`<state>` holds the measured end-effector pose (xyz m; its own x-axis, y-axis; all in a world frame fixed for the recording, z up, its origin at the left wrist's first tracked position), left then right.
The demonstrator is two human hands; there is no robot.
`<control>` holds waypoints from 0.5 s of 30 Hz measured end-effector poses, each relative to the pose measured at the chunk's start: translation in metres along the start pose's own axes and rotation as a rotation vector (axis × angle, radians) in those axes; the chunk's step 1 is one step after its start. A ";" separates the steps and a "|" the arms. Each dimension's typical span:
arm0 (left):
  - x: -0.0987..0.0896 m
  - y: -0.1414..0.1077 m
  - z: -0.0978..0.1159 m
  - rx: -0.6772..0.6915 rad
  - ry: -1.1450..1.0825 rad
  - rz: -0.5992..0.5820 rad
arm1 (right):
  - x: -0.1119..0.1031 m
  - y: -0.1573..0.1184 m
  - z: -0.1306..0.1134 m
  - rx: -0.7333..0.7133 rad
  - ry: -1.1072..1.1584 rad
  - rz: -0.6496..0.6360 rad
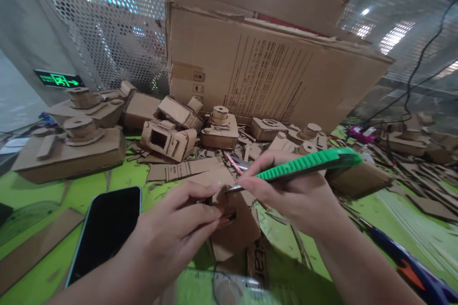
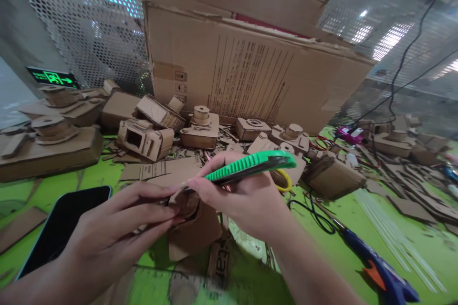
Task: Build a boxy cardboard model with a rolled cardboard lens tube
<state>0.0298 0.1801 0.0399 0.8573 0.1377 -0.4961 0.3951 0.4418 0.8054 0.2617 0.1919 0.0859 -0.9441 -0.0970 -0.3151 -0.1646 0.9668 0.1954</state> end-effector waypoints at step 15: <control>0.001 0.000 0.003 0.009 -0.009 -0.010 | -0.003 0.001 0.004 -0.004 -0.052 0.021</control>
<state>0.0321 0.1779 0.0405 0.8564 0.1255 -0.5009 0.4061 0.4354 0.8034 0.2657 0.1939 0.0835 -0.9313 -0.0640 -0.3587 -0.1458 0.9677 0.2059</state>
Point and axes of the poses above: each hand's wrist, its own y-axis towards the middle knuckle, its own x-axis out of the palm, z = x × y, the point moved 2 cm from there along y, towards the middle knuckle, and after that the axes turned 6 degrees about x, right-handed, at the moved point
